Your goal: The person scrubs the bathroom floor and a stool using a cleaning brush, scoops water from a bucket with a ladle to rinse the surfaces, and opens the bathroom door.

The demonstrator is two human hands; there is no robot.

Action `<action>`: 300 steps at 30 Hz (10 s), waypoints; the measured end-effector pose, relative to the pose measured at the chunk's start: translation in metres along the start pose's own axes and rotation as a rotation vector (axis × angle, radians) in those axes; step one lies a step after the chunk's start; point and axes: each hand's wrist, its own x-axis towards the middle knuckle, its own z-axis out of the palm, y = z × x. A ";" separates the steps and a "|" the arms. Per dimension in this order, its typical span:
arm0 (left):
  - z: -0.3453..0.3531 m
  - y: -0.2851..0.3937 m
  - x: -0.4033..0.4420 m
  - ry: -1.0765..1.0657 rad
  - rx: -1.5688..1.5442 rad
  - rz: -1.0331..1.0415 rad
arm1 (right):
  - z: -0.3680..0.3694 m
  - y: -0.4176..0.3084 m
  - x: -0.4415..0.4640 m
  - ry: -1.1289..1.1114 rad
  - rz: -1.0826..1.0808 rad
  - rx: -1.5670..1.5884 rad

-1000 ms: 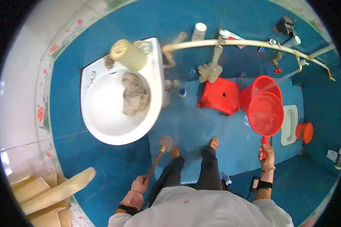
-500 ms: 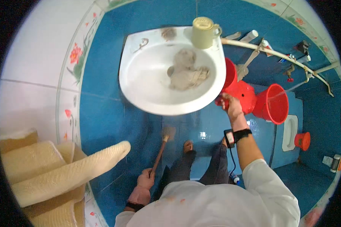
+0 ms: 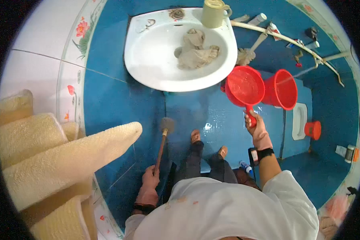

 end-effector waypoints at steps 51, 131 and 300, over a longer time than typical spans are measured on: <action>-0.015 -0.006 0.017 -0.127 0.083 0.125 | -0.013 0.172 -0.013 -0.053 0.271 -0.082; 0.499 0.604 0.242 -0.031 1.328 0.861 | -0.429 0.021 -0.019 0.516 0.045 1.024; 0.248 0.569 0.162 -0.589 0.776 0.503 | -0.401 -0.340 0.145 1.166 -0.115 -1.036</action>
